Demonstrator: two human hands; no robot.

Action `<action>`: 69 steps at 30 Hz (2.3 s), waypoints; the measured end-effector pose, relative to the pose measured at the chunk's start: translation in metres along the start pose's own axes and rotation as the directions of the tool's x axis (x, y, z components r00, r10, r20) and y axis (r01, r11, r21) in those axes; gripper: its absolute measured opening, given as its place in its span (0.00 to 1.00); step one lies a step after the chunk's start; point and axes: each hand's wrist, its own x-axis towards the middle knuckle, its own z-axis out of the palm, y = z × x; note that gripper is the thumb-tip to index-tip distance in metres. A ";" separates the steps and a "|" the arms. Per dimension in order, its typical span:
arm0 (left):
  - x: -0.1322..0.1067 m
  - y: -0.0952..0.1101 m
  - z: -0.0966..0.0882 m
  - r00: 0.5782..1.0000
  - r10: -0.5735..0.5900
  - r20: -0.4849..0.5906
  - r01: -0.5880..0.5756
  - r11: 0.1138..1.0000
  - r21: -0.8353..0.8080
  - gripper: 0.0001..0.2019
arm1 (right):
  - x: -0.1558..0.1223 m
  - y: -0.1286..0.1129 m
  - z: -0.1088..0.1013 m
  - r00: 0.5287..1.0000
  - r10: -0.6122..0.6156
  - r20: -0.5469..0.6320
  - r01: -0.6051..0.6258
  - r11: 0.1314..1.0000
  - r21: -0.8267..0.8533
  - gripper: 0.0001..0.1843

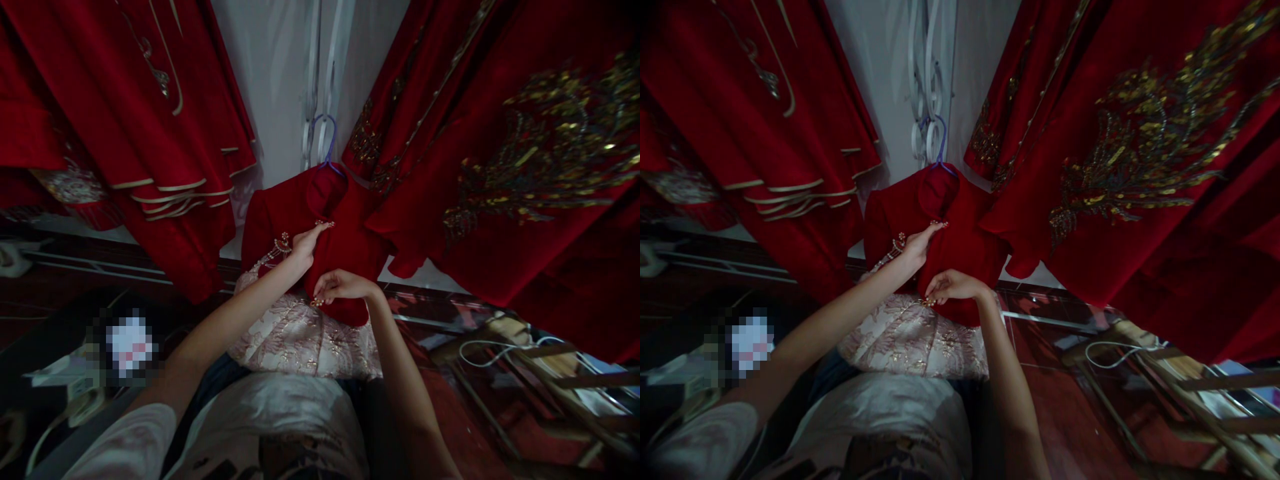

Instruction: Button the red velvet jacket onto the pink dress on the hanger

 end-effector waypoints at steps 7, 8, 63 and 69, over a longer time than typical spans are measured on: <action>0.003 -0.003 0.000 1.000 -0.028 -0.008 0.028 1.000 0.014 0.18 | 0.000 0.002 -0.001 1.000 -0.008 0.001 0.008 1.000 -0.001 0.12; 0.004 -0.003 -0.001 0.999 -0.042 0.004 0.042 0.999 0.017 0.18 | 0.000 0.002 -0.002 1.000 -0.008 0.001 0.008 1.000 -0.003 0.12; 0.017 0.081 -0.010 0.278 -0.017 0.960 -0.811 -0.540 0.225 0.06 | -0.001 0.006 -0.003 0.999 -0.035 0.005 0.035 0.999 -0.023 0.14; 0.025 0.080 -0.008 0.308 -0.017 0.951 -0.839 -0.477 0.263 0.05 | -0.002 0.004 -0.003 1.000 -0.027 0.002 0.028 1.000 -0.013 0.14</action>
